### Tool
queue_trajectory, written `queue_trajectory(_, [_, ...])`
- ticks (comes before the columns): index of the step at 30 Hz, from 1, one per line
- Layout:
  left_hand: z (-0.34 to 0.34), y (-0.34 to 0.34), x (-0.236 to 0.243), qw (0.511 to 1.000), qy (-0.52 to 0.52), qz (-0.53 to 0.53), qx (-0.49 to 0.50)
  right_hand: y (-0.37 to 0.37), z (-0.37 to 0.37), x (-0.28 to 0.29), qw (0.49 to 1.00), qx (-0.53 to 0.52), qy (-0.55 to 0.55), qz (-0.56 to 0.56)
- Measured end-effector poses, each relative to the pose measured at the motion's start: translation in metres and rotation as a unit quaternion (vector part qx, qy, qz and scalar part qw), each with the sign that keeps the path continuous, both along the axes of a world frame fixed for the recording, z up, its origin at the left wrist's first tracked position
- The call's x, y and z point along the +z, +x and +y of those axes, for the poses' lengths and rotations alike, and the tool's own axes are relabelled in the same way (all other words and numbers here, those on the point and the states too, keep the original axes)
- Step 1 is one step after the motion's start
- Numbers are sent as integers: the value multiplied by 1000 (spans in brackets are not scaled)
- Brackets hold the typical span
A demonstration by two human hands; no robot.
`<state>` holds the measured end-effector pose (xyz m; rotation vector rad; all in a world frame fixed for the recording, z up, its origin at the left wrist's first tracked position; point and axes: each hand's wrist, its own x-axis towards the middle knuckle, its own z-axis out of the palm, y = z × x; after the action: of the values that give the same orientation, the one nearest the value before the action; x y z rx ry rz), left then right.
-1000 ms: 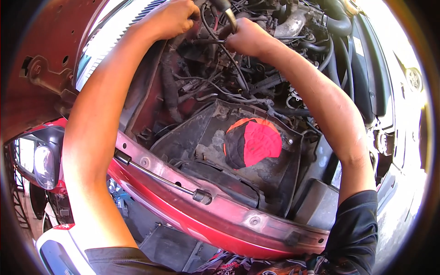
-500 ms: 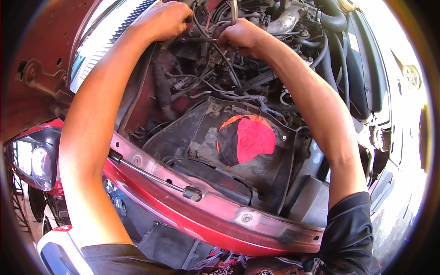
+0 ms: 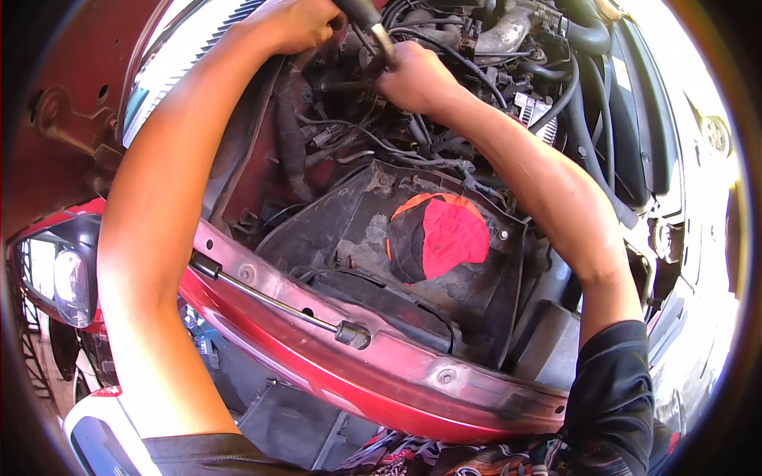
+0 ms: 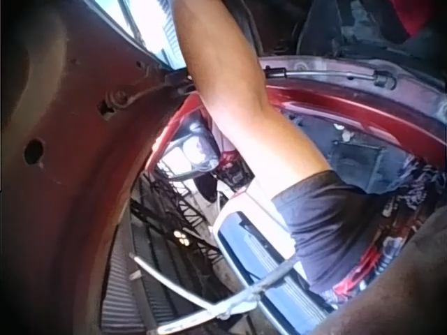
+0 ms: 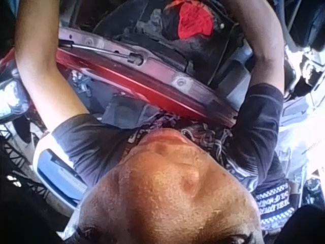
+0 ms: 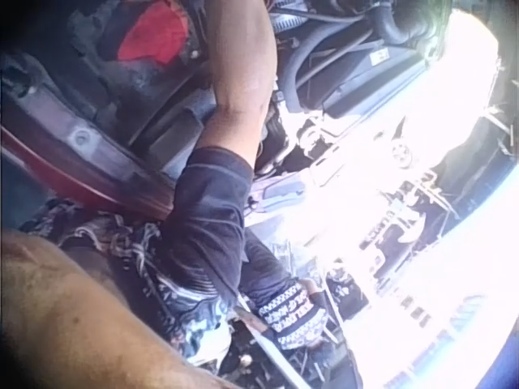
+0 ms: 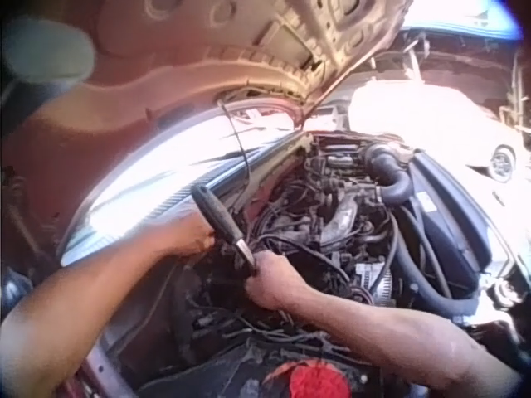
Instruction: Repair and adjust components within the engine bay of a vehicle.
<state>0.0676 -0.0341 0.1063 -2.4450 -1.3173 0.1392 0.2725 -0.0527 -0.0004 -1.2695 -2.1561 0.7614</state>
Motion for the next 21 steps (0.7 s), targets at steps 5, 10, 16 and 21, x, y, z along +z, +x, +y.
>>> queue_trajectory(5, [2,13,-2,992,-39,80,86,19,-9,-9,995,-8,6,98])
queue_trajectory(10, [-5,20,0,998,13,52,33,12,-22,-12,991,-47,36,123])
queue_trajectory(16, [-5,20,0,996,18,68,49,-1,-20,-28,983,-64,27,171])
queue_trajectory(21, [-6,27,-1,991,22,110,68,1,5,-20,912,-28,-271,307])
